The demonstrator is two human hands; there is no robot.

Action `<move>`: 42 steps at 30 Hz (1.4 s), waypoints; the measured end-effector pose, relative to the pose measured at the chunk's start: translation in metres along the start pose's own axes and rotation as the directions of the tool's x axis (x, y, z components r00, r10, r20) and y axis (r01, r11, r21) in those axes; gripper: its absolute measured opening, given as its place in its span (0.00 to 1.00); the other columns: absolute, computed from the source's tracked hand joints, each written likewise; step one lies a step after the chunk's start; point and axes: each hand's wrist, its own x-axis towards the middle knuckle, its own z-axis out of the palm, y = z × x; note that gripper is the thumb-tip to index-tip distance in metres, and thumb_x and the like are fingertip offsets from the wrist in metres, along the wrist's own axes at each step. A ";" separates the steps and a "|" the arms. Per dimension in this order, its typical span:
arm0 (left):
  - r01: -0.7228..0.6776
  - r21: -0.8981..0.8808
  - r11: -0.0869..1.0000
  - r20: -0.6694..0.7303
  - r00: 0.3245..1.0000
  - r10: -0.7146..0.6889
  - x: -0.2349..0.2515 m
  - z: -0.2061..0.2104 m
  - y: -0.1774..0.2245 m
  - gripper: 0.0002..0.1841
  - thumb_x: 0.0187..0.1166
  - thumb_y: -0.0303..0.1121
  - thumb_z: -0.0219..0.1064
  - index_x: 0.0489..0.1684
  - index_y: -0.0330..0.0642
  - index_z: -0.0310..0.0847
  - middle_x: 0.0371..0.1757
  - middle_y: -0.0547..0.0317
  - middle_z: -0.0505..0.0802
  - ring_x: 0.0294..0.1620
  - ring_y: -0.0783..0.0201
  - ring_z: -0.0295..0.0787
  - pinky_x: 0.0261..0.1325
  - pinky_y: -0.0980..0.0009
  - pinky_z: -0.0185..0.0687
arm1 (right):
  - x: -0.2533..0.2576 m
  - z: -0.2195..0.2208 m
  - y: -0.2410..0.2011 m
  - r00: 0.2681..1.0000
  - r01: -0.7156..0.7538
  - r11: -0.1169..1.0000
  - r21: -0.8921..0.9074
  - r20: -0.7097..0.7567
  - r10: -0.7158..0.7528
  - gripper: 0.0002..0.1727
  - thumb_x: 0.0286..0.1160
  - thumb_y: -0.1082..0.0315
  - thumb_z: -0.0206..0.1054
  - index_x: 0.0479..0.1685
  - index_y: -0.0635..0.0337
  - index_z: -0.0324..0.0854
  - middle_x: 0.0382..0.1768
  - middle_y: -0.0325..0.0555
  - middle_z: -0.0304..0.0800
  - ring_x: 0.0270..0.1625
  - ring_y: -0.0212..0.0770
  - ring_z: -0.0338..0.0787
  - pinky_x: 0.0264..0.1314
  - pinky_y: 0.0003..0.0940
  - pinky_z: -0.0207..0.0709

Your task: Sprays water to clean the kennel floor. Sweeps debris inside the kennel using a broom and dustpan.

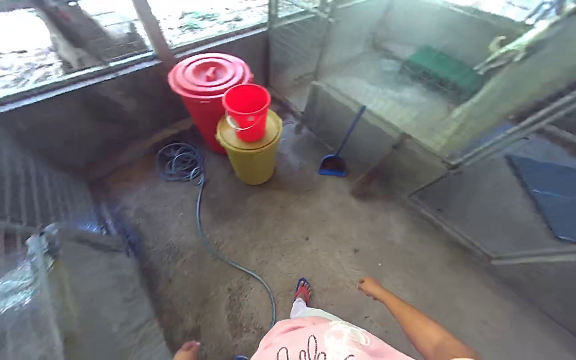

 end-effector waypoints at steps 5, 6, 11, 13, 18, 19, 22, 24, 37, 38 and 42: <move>-0.184 0.174 0.967 -0.036 0.980 0.193 0.021 0.014 0.221 0.21 0.90 0.37 0.61 0.74 0.34 0.78 0.72 0.31 0.85 0.77 0.35 0.78 0.79 0.38 0.67 | -0.001 -0.139 -0.002 0.988 -0.008 0.983 0.183 -0.148 0.035 0.26 0.90 0.61 0.60 0.82 0.64 0.71 0.76 0.67 0.78 0.75 0.62 0.81 0.77 0.57 0.72; -0.214 0.187 0.959 -0.019 0.975 0.222 0.021 0.019 0.260 0.21 0.90 0.36 0.61 0.74 0.34 0.78 0.73 0.31 0.84 0.78 0.35 0.77 0.80 0.38 0.66 | -0.001 -0.160 -0.006 0.985 0.011 0.964 0.264 -0.171 0.035 0.26 0.90 0.62 0.60 0.83 0.64 0.70 0.76 0.68 0.77 0.74 0.63 0.81 0.75 0.57 0.72; -0.299 0.103 0.949 0.128 0.950 0.285 0.014 0.045 0.449 0.22 0.91 0.35 0.60 0.78 0.33 0.74 0.77 0.33 0.80 0.79 0.38 0.75 0.78 0.41 0.67 | 0.045 -0.246 -0.026 0.972 0.078 0.851 0.520 -0.229 0.051 0.26 0.91 0.64 0.60 0.83 0.64 0.69 0.77 0.68 0.76 0.75 0.65 0.80 0.73 0.60 0.73; -0.328 0.081 0.941 0.177 0.934 0.310 0.012 0.054 0.524 0.22 0.91 0.36 0.59 0.79 0.35 0.72 0.78 0.33 0.78 0.78 0.37 0.74 0.75 0.39 0.68 | 0.068 -0.274 -0.034 0.975 0.053 0.848 0.527 -0.212 0.071 0.26 0.91 0.63 0.59 0.84 0.63 0.69 0.78 0.68 0.75 0.77 0.64 0.79 0.75 0.60 0.72; -0.485 0.212 0.848 0.323 0.854 0.408 0.028 0.096 0.733 0.24 0.91 0.37 0.59 0.82 0.36 0.68 0.78 0.34 0.79 0.77 0.40 0.76 0.74 0.43 0.70 | 0.128 -0.347 -0.040 0.978 -0.016 0.889 0.457 -0.177 0.109 0.27 0.89 0.64 0.62 0.83 0.67 0.69 0.79 0.68 0.75 0.82 0.63 0.74 0.83 0.59 0.65; -0.549 0.248 0.798 0.355 0.818 0.452 0.029 0.110 0.783 0.24 0.91 0.37 0.60 0.82 0.36 0.68 0.77 0.34 0.80 0.76 0.41 0.77 0.74 0.44 0.71 | 0.141 -0.365 -0.038 0.974 -0.022 0.895 0.445 -0.194 0.121 0.28 0.88 0.64 0.63 0.82 0.69 0.70 0.78 0.69 0.75 0.83 0.63 0.74 0.84 0.58 0.64; -0.717 0.355 0.600 0.490 0.689 0.534 0.014 0.164 0.914 0.28 0.89 0.38 0.62 0.86 0.37 0.63 0.76 0.31 0.80 0.76 0.38 0.79 0.77 0.44 0.71 | 0.168 -0.418 -0.038 0.968 -0.112 0.923 0.369 -0.171 0.185 0.28 0.86 0.64 0.64 0.80 0.70 0.71 0.77 0.70 0.77 0.82 0.63 0.75 0.85 0.59 0.64; -0.810 0.408 0.422 0.569 0.587 0.576 -0.005 0.208 0.997 0.31 0.87 0.40 0.64 0.87 0.39 0.63 0.81 0.30 0.74 0.81 0.36 0.74 0.81 0.42 0.68 | 0.176 -0.469 -0.055 0.957 -0.152 0.942 0.300 -0.195 0.217 0.29 0.84 0.64 0.65 0.82 0.67 0.71 0.77 0.68 0.78 0.82 0.62 0.76 0.84 0.60 0.66; -0.721 0.549 -0.423 0.789 0.281 0.547 0.038 0.505 1.321 0.26 0.81 0.19 0.59 0.80 0.23 0.68 0.90 0.28 0.61 0.96 0.36 0.39 0.94 0.36 0.24 | 0.417 -0.774 -0.155 0.977 0.045 0.728 -0.684 -0.123 -0.176 0.24 0.88 0.80 0.44 0.80 0.81 0.66 0.85 0.73 0.63 0.92 0.68 0.55 0.93 0.67 0.36; -0.690 0.566 -0.451 0.799 0.324 0.507 0.048 0.521 1.333 0.26 0.82 0.17 0.55 0.81 0.20 0.64 0.90 0.27 0.60 0.97 0.37 0.37 0.95 0.40 0.22 | 0.440 -0.790 -0.156 0.984 0.045 0.651 -0.758 -0.078 -0.159 0.24 0.89 0.81 0.42 0.80 0.82 0.65 0.87 0.73 0.61 0.93 0.67 0.53 0.94 0.65 0.34; -0.510 0.725 -0.464 0.669 0.683 0.294 0.078 0.568 1.373 0.23 0.85 0.19 0.52 0.78 0.14 0.65 0.88 0.24 0.63 0.95 0.33 0.42 0.94 0.38 0.21 | 0.518 -0.844 -0.148 0.995 0.087 0.491 -0.867 0.047 -0.092 0.26 0.89 0.82 0.39 0.86 0.81 0.57 0.92 0.69 0.50 0.97 0.61 0.42 0.97 0.56 0.25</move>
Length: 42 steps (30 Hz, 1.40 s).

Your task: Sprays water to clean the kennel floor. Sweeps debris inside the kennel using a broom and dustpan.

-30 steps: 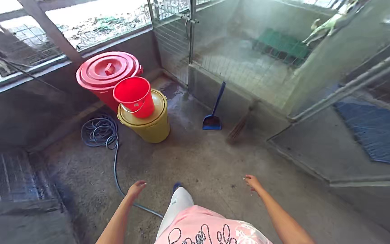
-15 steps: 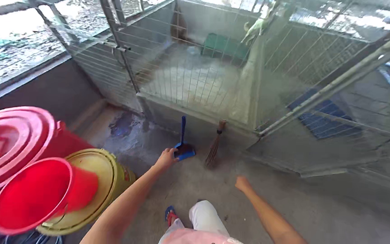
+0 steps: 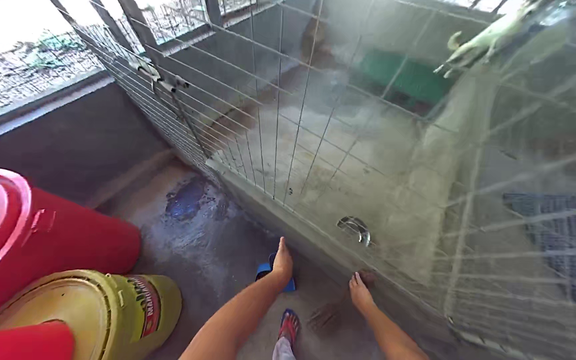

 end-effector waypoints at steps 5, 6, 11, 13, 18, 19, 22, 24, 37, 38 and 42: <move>0.275 -0.160 0.948 0.290 0.931 -0.222 0.055 0.019 -0.020 0.20 0.84 0.35 0.59 0.58 0.20 0.78 0.61 0.31 0.87 0.63 0.37 0.86 0.64 0.40 0.77 | 0.050 0.000 0.013 0.991 0.134 0.991 -0.026 0.029 -0.133 0.27 0.87 0.85 0.42 0.86 0.82 0.55 0.91 0.70 0.53 0.95 0.63 0.48 0.96 0.59 0.31; 0.303 -0.197 0.932 0.318 0.919 -0.231 0.056 0.019 -0.023 0.19 0.84 0.34 0.60 0.57 0.21 0.79 0.61 0.32 0.88 0.63 0.38 0.87 0.62 0.42 0.79 | 0.050 -0.006 0.007 0.991 0.117 0.993 -0.002 0.063 -0.117 0.27 0.87 0.84 0.41 0.86 0.81 0.55 0.91 0.69 0.53 0.95 0.63 0.48 0.97 0.58 0.31; 0.382 -0.323 0.866 0.375 0.892 -0.254 0.029 0.027 -0.079 0.17 0.84 0.33 0.60 0.58 0.26 0.84 0.67 0.34 0.87 0.69 0.38 0.85 0.64 0.41 0.81 | 0.025 -0.024 -0.016 0.921 -0.141 0.982 0.123 0.381 0.084 0.23 0.88 0.64 0.53 0.72 0.71 0.77 0.77 0.62 0.78 0.79 0.60 0.79 0.77 0.61 0.70; 0.360 -0.345 0.867 0.365 0.902 -0.230 0.004 0.051 -0.124 0.16 0.83 0.32 0.62 0.59 0.28 0.85 0.68 0.34 0.87 0.71 0.36 0.83 0.65 0.37 0.80 | -0.007 -0.036 -0.012 0.875 -0.214 0.891 0.401 0.485 -0.008 0.28 0.78 0.59 0.68 0.70 0.73 0.78 0.74 0.66 0.80 0.78 0.61 0.79 0.77 0.61 0.71; 0.409 -0.597 0.690 0.401 0.897 -0.184 -0.063 0.150 -0.232 0.23 0.75 0.36 0.74 0.66 0.33 0.82 0.66 0.34 0.88 0.70 0.36 0.85 0.69 0.35 0.78 | -0.014 -0.016 -0.032 0.847 -0.320 0.302 0.898 0.414 -0.333 0.31 0.76 0.59 0.72 0.76 0.66 0.75 0.75 0.61 0.80 0.78 0.51 0.79 0.82 0.50 0.68; 0.416 -0.689 0.594 0.408 0.899 -0.156 -0.080 0.170 -0.242 0.24 0.76 0.37 0.74 0.67 0.31 0.81 0.62 0.34 0.90 0.65 0.39 0.87 0.69 0.39 0.79 | -0.018 -0.022 -0.046 0.867 -0.323 0.156 0.933 0.358 -0.347 0.30 0.79 0.58 0.69 0.77 0.66 0.75 0.74 0.61 0.80 0.77 0.51 0.79 0.80 0.51 0.69; 0.426 -0.890 0.166 0.414 0.905 -0.103 -0.134 0.207 -0.256 0.20 0.82 0.36 0.71 0.64 0.31 0.78 0.38 0.49 0.89 0.32 0.62 0.84 0.40 0.66 0.81 | -0.045 -0.090 -0.102 0.923 -0.333 -0.316 0.888 0.239 -0.301 0.30 0.84 0.50 0.64 0.77 0.61 0.74 0.70 0.59 0.83 0.69 0.49 0.84 0.73 0.51 0.76; 0.381 -0.908 -0.173 0.398 0.915 -0.070 -0.165 0.212 -0.261 0.14 0.85 0.34 0.66 0.58 0.34 0.77 0.27 0.59 0.83 0.20 0.71 0.76 0.24 0.76 0.73 | -0.056 -0.148 -0.147 0.943 -0.308 -0.537 0.785 0.177 -0.282 0.25 0.82 0.49 0.63 0.66 0.59 0.78 0.50 0.52 0.88 0.49 0.44 0.90 0.54 0.46 0.85; 0.186 -0.908 -0.376 0.237 0.967 -0.092 -0.266 0.134 -0.438 0.19 0.89 0.35 0.62 0.67 0.30 0.68 0.36 0.54 0.83 0.27 0.67 0.79 0.34 0.70 0.79 | -0.077 -0.580 -0.430 0.957 -0.187 -0.774 0.605 -0.065 -0.282 0.26 0.89 0.45 0.48 0.64 0.58 0.72 0.45 0.51 0.81 0.41 0.44 0.82 0.39 0.43 0.78; 0.205 -0.939 -0.275 0.233 0.970 -0.072 -0.266 0.130 -0.461 0.22 0.89 0.38 0.61 0.70 0.30 0.67 0.41 0.50 0.84 0.32 0.64 0.80 0.39 0.67 0.80 | -0.071 -0.598 -0.435 0.959 -0.168 -0.769 0.617 -0.078 -0.272 0.24 0.89 0.47 0.49 0.63 0.59 0.73 0.45 0.51 0.81 0.41 0.43 0.82 0.40 0.43 0.78; 0.204 -0.877 0.435 0.174 0.979 -0.108 -0.265 0.077 -0.576 0.38 0.89 0.62 0.50 0.66 0.27 0.82 0.63 0.28 0.88 0.68 0.35 0.85 0.73 0.36 0.74 | -0.051 -0.670 -0.445 0.961 -0.055 -0.704 0.708 -0.154 -0.230 0.22 0.90 0.56 0.52 0.67 0.67 0.74 0.53 0.58 0.82 0.50 0.47 0.82 0.54 0.48 0.78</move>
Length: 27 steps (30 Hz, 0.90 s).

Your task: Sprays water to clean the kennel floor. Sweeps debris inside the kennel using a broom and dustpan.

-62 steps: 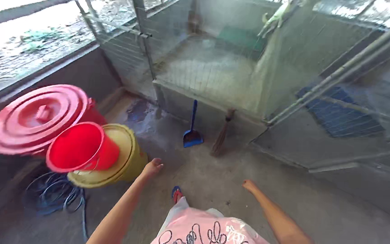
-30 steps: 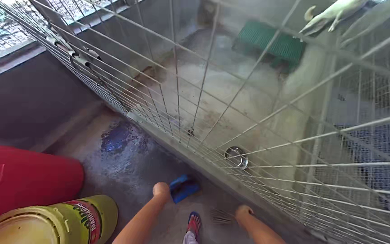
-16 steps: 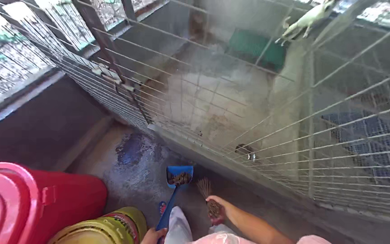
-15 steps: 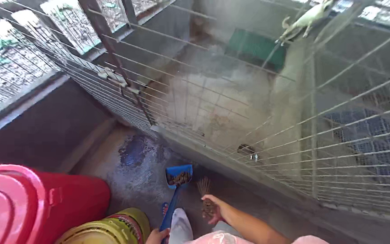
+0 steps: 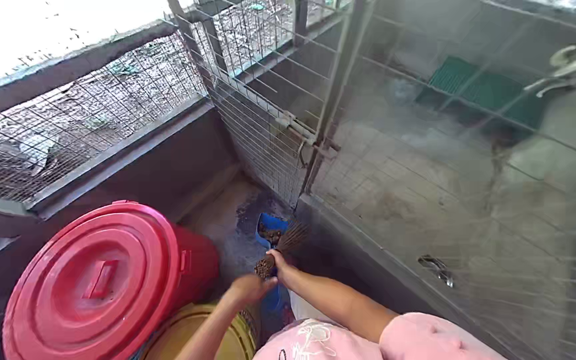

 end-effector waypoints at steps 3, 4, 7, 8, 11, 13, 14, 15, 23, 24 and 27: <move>-0.269 0.036 0.962 -0.323 0.908 0.266 0.025 -0.106 0.040 0.30 0.91 0.52 0.55 0.81 0.37 0.73 0.76 0.29 0.80 0.78 0.34 0.77 0.80 0.36 0.67 | 0.019 0.033 -0.032 1.000 -0.015 0.999 -0.042 0.016 0.016 0.23 0.91 0.54 0.49 0.67 0.64 0.74 0.50 0.56 0.83 0.46 0.46 0.83 0.47 0.47 0.79; -0.379 0.005 0.925 -0.410 0.843 0.348 0.044 -0.135 0.061 0.30 0.90 0.47 0.59 0.85 0.37 0.68 0.80 0.30 0.76 0.80 0.36 0.74 0.82 0.41 0.67 | 0.029 0.041 -0.041 0.999 -0.042 0.998 -0.045 0.017 0.043 0.23 0.90 0.54 0.51 0.67 0.65 0.73 0.51 0.57 0.82 0.46 0.47 0.83 0.46 0.48 0.79; -0.566 -0.043 0.823 -0.501 0.725 0.472 0.119 -0.211 0.136 0.33 0.86 0.41 0.64 0.87 0.34 0.63 0.85 0.29 0.70 0.85 0.38 0.68 0.86 0.47 0.64 | 0.050 0.065 -0.077 0.994 -0.105 0.994 -0.018 0.035 0.106 0.26 0.89 0.53 0.54 0.72 0.66 0.71 0.58 0.62 0.80 0.55 0.52 0.81 0.54 0.52 0.77; -0.572 -0.046 0.819 -0.460 0.740 0.491 0.140 -0.225 0.157 0.33 0.86 0.41 0.65 0.86 0.32 0.63 0.84 0.28 0.70 0.86 0.37 0.67 0.86 0.47 0.63 | 0.050 0.072 -0.089 0.991 -0.126 0.992 0.001 0.042 0.125 0.26 0.90 0.53 0.53 0.73 0.66 0.70 0.60 0.61 0.79 0.57 0.51 0.81 0.56 0.52 0.77; -0.598 -0.029 0.801 -0.293 0.771 0.565 0.182 -0.255 0.202 0.24 0.92 0.40 0.55 0.69 0.23 0.76 0.67 0.27 0.84 0.70 0.38 0.82 0.76 0.46 0.71 | 0.051 0.086 -0.142 0.990 -0.130 0.991 0.045 0.061 0.127 0.25 0.92 0.54 0.49 0.72 0.65 0.70 0.57 0.57 0.79 0.53 0.47 0.80 0.54 0.47 0.77; -0.600 -0.080 0.796 -0.204 0.792 0.576 0.188 -0.272 0.202 0.24 0.95 0.38 0.48 0.61 0.20 0.79 0.56 0.30 0.89 0.58 0.43 0.87 0.68 0.49 0.77 | 0.070 0.088 -0.167 0.990 -0.126 0.988 0.085 0.079 0.119 0.22 0.91 0.54 0.48 0.66 0.62 0.72 0.50 0.52 0.80 0.48 0.42 0.81 0.50 0.43 0.78; -0.573 -0.150 0.806 -0.193 0.816 0.545 0.185 -0.283 0.196 0.24 0.96 0.38 0.46 0.62 0.19 0.77 0.56 0.30 0.89 0.57 0.45 0.89 0.67 0.51 0.81 | 0.081 0.089 -0.176 0.990 -0.125 0.985 0.116 0.077 0.117 0.20 0.91 0.55 0.48 0.63 0.61 0.73 0.48 0.50 0.81 0.46 0.41 0.81 0.48 0.42 0.78; -0.537 -0.228 0.812 -0.207 0.842 0.499 0.181 -0.296 0.188 0.24 0.97 0.38 0.45 0.64 0.19 0.76 0.55 0.31 0.89 0.55 0.46 0.90 0.65 0.52 0.83 | 0.089 0.090 -0.187 0.991 -0.121 0.983 0.141 0.073 0.112 0.20 0.92 0.55 0.49 0.62 0.62 0.74 0.46 0.50 0.81 0.45 0.41 0.82 0.46 0.42 0.78; -0.737 0.052 0.674 -0.184 0.656 0.732 0.241 -0.350 0.213 0.22 0.94 0.35 0.51 0.56 0.18 0.80 0.49 0.30 0.90 0.52 0.43 0.89 0.65 0.50 0.81 | 0.143 0.127 -0.261 0.997 0.012 0.932 0.362 -0.076 0.016 0.18 0.90 0.57 0.52 0.61 0.63 0.75 0.45 0.50 0.81 0.44 0.41 0.82 0.45 0.42 0.78; -0.758 0.083 0.646 -0.150 0.632 0.760 0.248 -0.357 0.228 0.22 0.94 0.35 0.50 0.57 0.18 0.80 0.50 0.30 0.89 0.52 0.43 0.88 0.65 0.50 0.80 | 0.151 0.132 -0.267 0.996 0.022 0.905 0.424 -0.090 0.018 0.17 0.90 0.56 0.52 0.59 0.61 0.75 0.43 0.48 0.81 0.42 0.40 0.82 0.43 0.40 0.79; -0.733 0.190 0.653 0.015 0.667 0.745 0.259 -0.398 0.282 0.24 0.96 0.36 0.46 0.65 0.20 0.78 0.63 0.28 0.87 0.68 0.40 0.84 0.77 0.49 0.73 | 0.160 0.160 -0.301 0.991 0.076 0.847 0.526 -0.131 -0.008 0.18 0.91 0.52 0.47 0.50 0.55 0.74 0.34 0.43 0.80 0.32 0.37 0.82 0.31 0.35 0.78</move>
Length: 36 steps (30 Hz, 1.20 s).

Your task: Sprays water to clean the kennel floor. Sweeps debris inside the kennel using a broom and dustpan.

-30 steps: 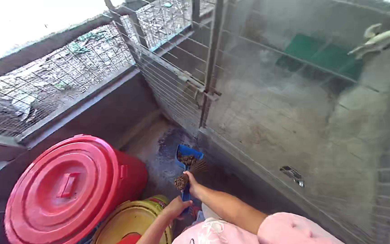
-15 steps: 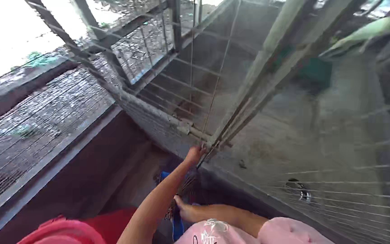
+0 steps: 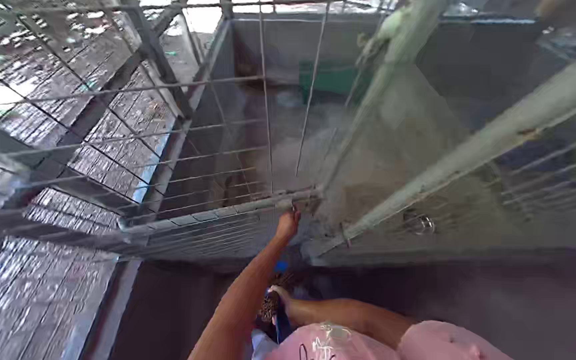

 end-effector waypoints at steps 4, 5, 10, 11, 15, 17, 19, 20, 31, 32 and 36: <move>0.036 0.048 0.998 0.064 0.997 -0.039 0.072 -0.051 0.015 0.24 0.96 0.38 0.46 0.70 0.24 0.76 0.68 0.29 0.85 0.73 0.40 0.81 0.79 0.47 0.70 | 0.010 0.035 -0.033 0.993 0.101 0.985 0.138 -0.067 -0.093 0.19 0.89 0.49 0.48 0.49 0.54 0.74 0.34 0.44 0.81 0.31 0.39 0.83 0.30 0.37 0.79; 0.046 0.065 0.997 0.057 0.997 -0.050 0.088 -0.061 0.015 0.24 0.96 0.39 0.47 0.70 0.24 0.77 0.69 0.28 0.85 0.74 0.39 0.80 0.79 0.45 0.69 | 0.010 0.045 -0.041 0.992 0.115 0.974 0.195 -0.081 -0.101 0.18 0.89 0.49 0.48 0.49 0.53 0.74 0.33 0.44 0.80 0.31 0.39 0.82 0.29 0.36 0.78; 0.044 0.094 0.995 -0.032 0.999 -0.041 0.176 -0.105 -0.002 0.25 0.95 0.42 0.49 0.68 0.25 0.78 0.64 0.25 0.86 0.68 0.33 0.83 0.73 0.39 0.73 | 0.024 0.073 -0.086 0.974 0.216 0.880 0.422 -0.153 -0.166 0.16 0.87 0.51 0.53 0.46 0.53 0.75 0.34 0.44 0.81 0.34 0.40 0.84 0.31 0.39 0.78; 0.048 0.091 0.995 -0.057 0.997 -0.043 0.194 -0.115 -0.006 0.25 0.95 0.42 0.49 0.68 0.25 0.78 0.64 0.24 0.86 0.69 0.32 0.83 0.73 0.37 0.73 | 0.027 0.079 -0.099 0.969 0.240 0.852 0.465 -0.172 -0.178 0.15 0.87 0.51 0.53 0.45 0.53 0.75 0.33 0.44 0.81 0.32 0.40 0.83 0.30 0.39 0.78; 0.092 0.088 0.992 -0.170 0.982 -0.076 0.250 -0.168 -0.020 0.28 0.94 0.46 0.50 0.70 0.25 0.76 0.66 0.24 0.86 0.71 0.31 0.82 0.75 0.36 0.72 | 0.047 0.092 -0.160 0.956 0.293 0.736 0.610 -0.211 -0.206 0.16 0.87 0.51 0.52 0.42 0.53 0.74 0.28 0.43 0.81 0.28 0.38 0.83 0.25 0.36 0.78; 0.126 0.099 0.987 -0.252 0.963 -0.098 0.271 -0.194 -0.026 0.30 0.93 0.49 0.52 0.70 0.23 0.77 0.66 0.24 0.86 0.72 0.30 0.81 0.76 0.36 0.71 | 0.064 0.093 -0.189 0.954 0.301 0.684 0.664 -0.219 -0.207 0.17 0.87 0.50 0.52 0.44 0.54 0.74 0.30 0.44 0.80 0.30 0.39 0.83 0.28 0.37 0.78; 0.156 0.143 0.977 -0.323 0.941 -0.103 0.292 -0.220 -0.033 0.31 0.92 0.51 0.53 0.67 0.24 0.79 0.64 0.25 0.87 0.71 0.30 0.82 0.76 0.35 0.71 | 0.076 0.091 -0.223 0.951 0.310 0.645 0.699 -0.236 -0.201 0.17 0.87 0.50 0.53 0.45 0.54 0.74 0.32 0.44 0.81 0.32 0.39 0.84 0.30 0.38 0.79; 0.170 0.153 0.974 -0.345 0.932 -0.108 0.300 -0.233 -0.038 0.30 0.93 0.51 0.52 0.67 0.25 0.80 0.64 0.25 0.87 0.71 0.31 0.82 0.76 0.36 0.70 | 0.080 0.091 -0.239 0.952 0.306 0.628 0.715 -0.241 -0.188 0.18 0.87 0.49 0.53 0.48 0.55 0.75 0.35 0.45 0.81 0.35 0.40 0.83 0.34 0.40 0.78; 0.272 -0.091 0.958 -0.477 0.833 -0.282 0.336 -0.319 -0.043 0.26 0.94 0.39 0.52 0.79 0.25 0.69 0.77 0.30 0.80 0.79 0.44 0.76 0.81 0.50 0.66 | 0.108 0.038 -0.387 0.924 0.372 0.537 0.757 -0.356 -0.138 0.26 0.87 0.48 0.55 0.65 0.62 0.74 0.50 0.55 0.82 0.48 0.47 0.83 0.49 0.48 0.79; 0.293 -0.250 0.923 -0.387 0.844 -0.373 0.330 -0.308 -0.036 0.28 0.94 0.38 0.50 0.85 0.27 0.59 0.82 0.32 0.74 0.81 0.49 0.72 0.81 0.53 0.66 | 0.113 0.031 -0.395 0.909 0.407 0.526 0.747 -0.390 -0.148 0.25 0.87 0.49 0.55 0.65 0.63 0.74 0.50 0.56 0.83 0.48 0.48 0.84 0.48 0.49 0.79; 0.702 -0.268 0.660 0.426 0.700 -0.573 0.302 -0.219 0.006 0.37 0.93 0.57 0.41 0.90 0.37 0.48 0.75 0.31 0.79 0.66 0.43 0.84 0.65 0.46 0.81 | 0.122 0.008 -0.433 0.865 0.492 0.440 0.751 -0.480 -0.149 0.26 0.87 0.51 0.55 0.68 0.64 0.74 0.55 0.58 0.84 0.54 0.49 0.85 0.54 0.51 0.80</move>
